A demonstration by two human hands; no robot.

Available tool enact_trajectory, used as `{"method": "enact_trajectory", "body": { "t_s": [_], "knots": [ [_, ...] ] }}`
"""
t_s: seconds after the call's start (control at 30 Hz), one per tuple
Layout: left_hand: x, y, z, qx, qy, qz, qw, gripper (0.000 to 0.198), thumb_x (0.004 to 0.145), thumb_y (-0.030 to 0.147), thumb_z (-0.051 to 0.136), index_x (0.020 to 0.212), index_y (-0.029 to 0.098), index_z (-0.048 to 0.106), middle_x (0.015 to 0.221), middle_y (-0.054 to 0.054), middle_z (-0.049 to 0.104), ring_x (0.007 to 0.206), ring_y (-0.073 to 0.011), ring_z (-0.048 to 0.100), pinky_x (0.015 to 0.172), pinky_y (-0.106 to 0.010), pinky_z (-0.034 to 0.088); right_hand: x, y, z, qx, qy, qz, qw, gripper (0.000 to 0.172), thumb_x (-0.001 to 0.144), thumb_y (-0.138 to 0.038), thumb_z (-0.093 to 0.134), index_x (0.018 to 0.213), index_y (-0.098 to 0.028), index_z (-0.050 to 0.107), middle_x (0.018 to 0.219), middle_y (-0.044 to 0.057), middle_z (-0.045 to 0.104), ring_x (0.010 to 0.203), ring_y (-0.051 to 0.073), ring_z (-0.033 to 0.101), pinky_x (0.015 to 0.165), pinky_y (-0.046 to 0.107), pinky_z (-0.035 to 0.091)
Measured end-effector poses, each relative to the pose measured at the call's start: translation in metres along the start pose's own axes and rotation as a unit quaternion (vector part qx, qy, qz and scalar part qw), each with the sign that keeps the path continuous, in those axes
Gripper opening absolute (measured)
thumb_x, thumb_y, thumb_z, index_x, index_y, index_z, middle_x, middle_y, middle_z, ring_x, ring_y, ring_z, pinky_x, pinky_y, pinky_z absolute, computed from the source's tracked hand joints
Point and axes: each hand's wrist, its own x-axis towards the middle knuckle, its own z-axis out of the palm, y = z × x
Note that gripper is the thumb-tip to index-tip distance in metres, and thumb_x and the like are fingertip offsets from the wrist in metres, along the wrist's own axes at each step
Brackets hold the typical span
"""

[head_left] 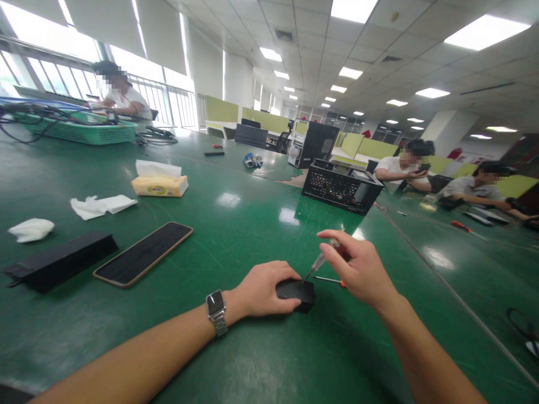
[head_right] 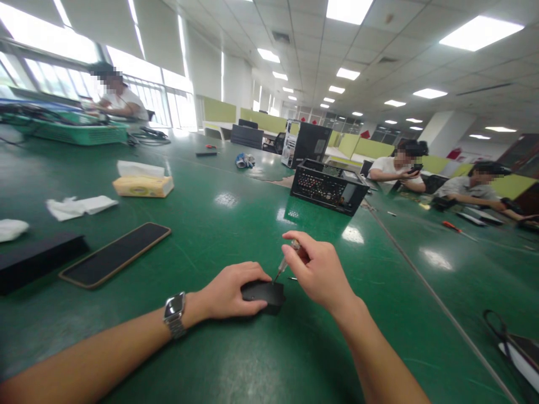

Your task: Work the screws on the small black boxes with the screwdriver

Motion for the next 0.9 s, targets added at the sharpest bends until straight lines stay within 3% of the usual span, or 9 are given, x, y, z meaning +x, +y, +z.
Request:
{"method": "enact_trajectory", "body": {
  "t_s": [0.23, 0.47, 0.9],
  "knots": [
    [0.000, -0.001, 0.000, 0.001, -0.001, 0.000, 1.000, 0.033, 0.074, 0.034, 0.069, 0.104, 0.021, 0.065, 0.097, -0.004, 0.065, 0.091, -0.0211, 0.060, 0.082, -0.029, 0.047, 0.000, -0.001, -0.004, -0.094, -0.019, 0.009, 0.995, 0.033, 0.090, -0.027, 0.043, 0.114, -0.021, 0.063, 0.062, -0.002, 0.063, 0.055, 0.015, 0.055, 0.055, 0.025, 0.036],
    [0.000, 0.000, 0.000, 0.002, -0.002, 0.003, 1.000, 0.033, 0.075, 0.033, 0.068, 0.105, 0.020, 0.065, 0.098, -0.004, 0.065, 0.091, -0.0210, 0.060, 0.082, -0.028, 0.047, -0.001, 0.001, 0.004, -0.094, 0.004, 0.015, 0.995, 0.030, 0.093, -0.041, 0.043, 0.104, -0.023, 0.064, 0.073, 0.001, 0.069, 0.062, 0.016, 0.059, 0.058, 0.026, 0.036],
    [0.001, -0.001, 0.000, -0.012, -0.001, 0.001, 1.000, 0.034, 0.075, 0.036, 0.069, 0.105, 0.020, 0.066, 0.097, -0.005, 0.065, 0.091, -0.0213, 0.060, 0.082, -0.029, 0.047, 0.000, -0.002, 0.002, -0.096, -0.013, 0.021, 0.995, 0.019, 0.088, -0.024, 0.042, 0.097, -0.021, 0.058, 0.054, -0.005, 0.054, 0.048, 0.013, 0.050, 0.051, 0.024, 0.031]
  ]
}}
